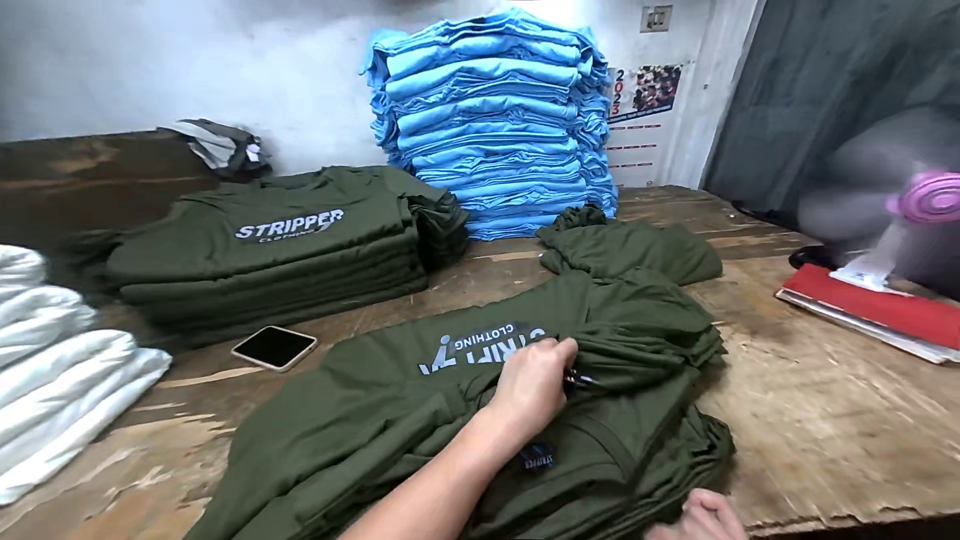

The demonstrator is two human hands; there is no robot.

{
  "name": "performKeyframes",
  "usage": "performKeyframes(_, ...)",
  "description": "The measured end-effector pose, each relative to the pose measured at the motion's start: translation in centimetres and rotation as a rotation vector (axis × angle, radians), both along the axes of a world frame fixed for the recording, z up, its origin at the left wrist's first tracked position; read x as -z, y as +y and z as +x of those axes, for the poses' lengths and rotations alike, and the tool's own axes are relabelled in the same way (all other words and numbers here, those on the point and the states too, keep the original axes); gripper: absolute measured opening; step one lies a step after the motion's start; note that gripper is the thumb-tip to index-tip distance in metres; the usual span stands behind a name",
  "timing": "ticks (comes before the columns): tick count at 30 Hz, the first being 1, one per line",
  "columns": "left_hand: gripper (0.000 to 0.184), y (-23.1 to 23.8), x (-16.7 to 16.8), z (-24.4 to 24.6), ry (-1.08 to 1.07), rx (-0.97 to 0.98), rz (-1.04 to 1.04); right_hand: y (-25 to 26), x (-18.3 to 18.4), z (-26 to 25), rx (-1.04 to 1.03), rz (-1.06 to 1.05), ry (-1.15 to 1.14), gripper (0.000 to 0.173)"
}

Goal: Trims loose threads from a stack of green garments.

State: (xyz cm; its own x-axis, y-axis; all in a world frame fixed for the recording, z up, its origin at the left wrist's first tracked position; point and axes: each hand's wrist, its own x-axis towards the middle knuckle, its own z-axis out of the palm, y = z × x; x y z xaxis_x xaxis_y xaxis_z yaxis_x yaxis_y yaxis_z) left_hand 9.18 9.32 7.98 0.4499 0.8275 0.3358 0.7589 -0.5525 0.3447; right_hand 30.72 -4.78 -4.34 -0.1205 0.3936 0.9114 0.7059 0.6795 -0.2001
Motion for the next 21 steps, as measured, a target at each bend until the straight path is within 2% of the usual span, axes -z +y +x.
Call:
performKeyframes(2, 0.016, -0.7, 0.1, 0.1, -0.022, 0.06, 0.011, 0.1, -1.2, -0.8, 0.154, -0.083, 0.081, 0.036)
performKeyframes(4, 0.019, -1.5, -0.5, 0.0, -0.073, 0.03, -0.027, 0.5, -2.8, -1.8, 0.272, -0.13, 0.175, 0.033)
performKeyframes(6, 0.024, -1.5, -0.7, -0.2, -0.071, -0.015, -0.046, 1.8, -3.9, -3.0, 0.356, -0.136, 0.173, 0.031)
performKeyframes(8, 0.026, -1.0, -0.4, -0.6, -0.087, -0.02, -0.065, 3.6, -3.7, -4.2, 0.398, -0.11, 0.175, 0.019)
performKeyframes(11, 0.026, -0.7, 0.0, -1.8, -0.179, 0.038, -0.086, 3.0, -3.6, -4.6, 0.178, -0.162, 0.371, 0.012)
performKeyframes(15, 0.031, -1.7, 0.9, -3.3, -0.202, 0.182, 0.027, 1.2, -3.5, -3.5, -0.097, -0.291, 0.603, 0.014)
performKeyframes(18, 0.022, -2.7, 1.0, -2.7, -0.204, 0.389, 0.184, 0.8, -2.9, -2.5, -0.162, -0.238, 0.529, 0.016)
performKeyframes(21, 0.017, -4.1, 1.0, -1.1, -0.136, 0.561, 0.325, 0.7, -2.3, -2.4, -0.123, -0.179, 0.437, 0.015)
